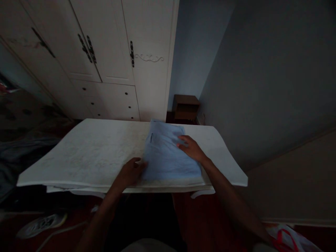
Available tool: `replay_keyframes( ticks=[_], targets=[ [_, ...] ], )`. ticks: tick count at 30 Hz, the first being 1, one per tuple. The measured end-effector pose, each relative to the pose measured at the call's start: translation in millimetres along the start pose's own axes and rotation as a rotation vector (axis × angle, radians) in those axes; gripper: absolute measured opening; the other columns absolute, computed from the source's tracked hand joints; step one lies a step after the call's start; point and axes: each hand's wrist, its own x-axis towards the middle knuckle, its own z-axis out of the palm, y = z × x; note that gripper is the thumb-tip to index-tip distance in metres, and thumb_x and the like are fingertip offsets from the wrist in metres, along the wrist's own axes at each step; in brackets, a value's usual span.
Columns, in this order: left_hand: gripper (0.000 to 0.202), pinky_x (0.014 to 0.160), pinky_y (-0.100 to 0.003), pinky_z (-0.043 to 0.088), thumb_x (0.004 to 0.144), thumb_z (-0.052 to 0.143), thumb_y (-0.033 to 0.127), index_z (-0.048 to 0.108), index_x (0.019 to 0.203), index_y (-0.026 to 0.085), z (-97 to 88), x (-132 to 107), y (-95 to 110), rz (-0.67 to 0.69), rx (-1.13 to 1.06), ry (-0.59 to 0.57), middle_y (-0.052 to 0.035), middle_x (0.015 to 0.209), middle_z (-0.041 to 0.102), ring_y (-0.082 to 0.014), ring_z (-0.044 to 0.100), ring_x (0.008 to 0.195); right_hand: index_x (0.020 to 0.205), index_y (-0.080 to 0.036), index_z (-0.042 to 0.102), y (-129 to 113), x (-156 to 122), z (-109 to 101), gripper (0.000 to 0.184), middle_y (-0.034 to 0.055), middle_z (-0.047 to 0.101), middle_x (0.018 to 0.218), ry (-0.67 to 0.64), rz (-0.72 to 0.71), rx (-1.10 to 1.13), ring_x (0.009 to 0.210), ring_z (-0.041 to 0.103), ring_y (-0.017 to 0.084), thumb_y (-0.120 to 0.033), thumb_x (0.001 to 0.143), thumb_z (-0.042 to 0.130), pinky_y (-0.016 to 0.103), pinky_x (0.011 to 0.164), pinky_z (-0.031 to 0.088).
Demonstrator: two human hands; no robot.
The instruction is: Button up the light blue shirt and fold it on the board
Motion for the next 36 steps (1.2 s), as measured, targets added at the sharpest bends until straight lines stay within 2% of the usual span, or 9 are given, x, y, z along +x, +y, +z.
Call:
replay_keyframes(
  ticks=[3,6,8,12,16,18,20,25,36],
  targets=[
    [0.060,0.039,-0.025,0.048,0.080,0.052,0.062,0.055,0.113,0.012,1.3,-14,0,-0.044,0.040,-0.084,-0.0101,0.079,0.070,-0.0235,0.069,0.064,0.128,-0.021,0.059,-3,53,12,0.039,0.0087,0.059,0.132,-0.039,-0.028,-0.196,0.122,0.054,0.024,-0.030,0.089,0.055,0.041,0.106,0.041],
    [0.059,0.042,-0.026,0.049,0.077,0.051,0.067,0.059,0.101,0.013,3.2,-19,1,-0.051,0.050,-0.089,-0.0096,0.076,0.069,-0.0244,0.069,0.068,0.126,-0.016,0.059,-8,97,23,0.036,0.0102,0.060,0.132,-0.057,0.038,-0.375,0.124,0.053,0.023,-0.024,0.093,0.048,0.037,0.108,0.038],
    [0.057,0.040,-0.026,0.046,0.078,0.048,0.068,0.060,0.089,0.013,4.7,-16,0,-0.037,0.103,-0.081,-0.0089,0.069,0.068,-0.0224,0.066,0.059,0.124,-0.014,0.060,-13,120,34,0.034,0.0130,0.060,0.131,-0.067,0.071,-0.418,0.124,0.053,0.025,-0.024,0.094,0.046,0.037,0.107,0.038],
    [0.051,0.037,-0.025,0.039,0.080,0.048,0.064,0.056,0.067,0.015,7.0,-3,-7,-0.001,0.202,-0.080,-0.0062,0.052,0.061,-0.0177,0.057,0.042,0.120,-0.014,0.061,-21,156,60,0.034,0.0144,0.064,0.124,-0.149,0.094,-0.449,0.117,0.058,0.025,-0.033,0.095,0.048,0.033,0.100,0.042],
    [0.042,0.038,-0.025,0.040,0.081,0.051,0.055,0.053,0.064,0.017,8.0,6,-14,0.006,0.117,-0.157,-0.0051,0.051,0.061,-0.0159,0.055,0.040,0.119,-0.008,0.060,-27,185,84,0.046,0.0206,0.063,0.122,-0.201,0.120,-0.482,0.114,0.059,0.028,-0.045,0.096,0.046,0.033,0.095,0.044],
    [0.039,0.039,-0.024,0.042,0.081,0.052,0.053,0.052,0.065,0.017,8.1,7,-17,0.006,0.047,-0.188,-0.0049,0.051,0.062,-0.0156,0.056,0.041,0.125,-0.008,0.057,-29,197,94,0.053,0.0224,0.058,0.128,-0.202,0.114,-0.500,0.119,0.056,0.030,-0.050,0.094,0.047,0.035,0.097,0.043],
    [0.038,0.039,-0.024,0.042,0.081,0.052,0.052,0.052,0.067,0.016,7.6,8,-20,0.005,-0.003,-0.215,-0.0045,0.051,0.062,-0.0157,0.057,0.042,0.129,-0.012,0.055,-31,207,103,0.056,0.0194,0.057,0.131,-0.235,0.092,-0.509,0.120,0.055,0.029,-0.053,0.089,0.055,0.034,0.097,0.043],
    [0.039,0.037,-0.022,0.038,0.082,0.048,0.052,0.054,0.070,0.015,3.0,6,-24,0.045,-0.058,-0.268,-0.0051,0.055,0.063,-0.0157,0.058,0.041,0.124,-0.017,0.059,-31,224,124,0.056,0.0143,0.062,0.125,-0.316,0.082,-0.532,0.114,0.060,0.026,-0.043,0.077,0.073,0.030,0.093,0.045],
    [0.048,0.037,-0.022,0.033,0.086,0.041,0.057,0.057,0.073,0.013,-0.6,0,-23,-0.009,-0.016,-0.403,-0.0073,0.053,0.063,-0.0145,0.055,0.037,0.119,-0.020,0.063,-14,220,137,0.049,0.0108,0.063,0.119,-0.151,0.063,-0.546,0.110,0.059,0.023,-0.052,0.082,0.065,0.030,0.090,0.045]
  ],
)
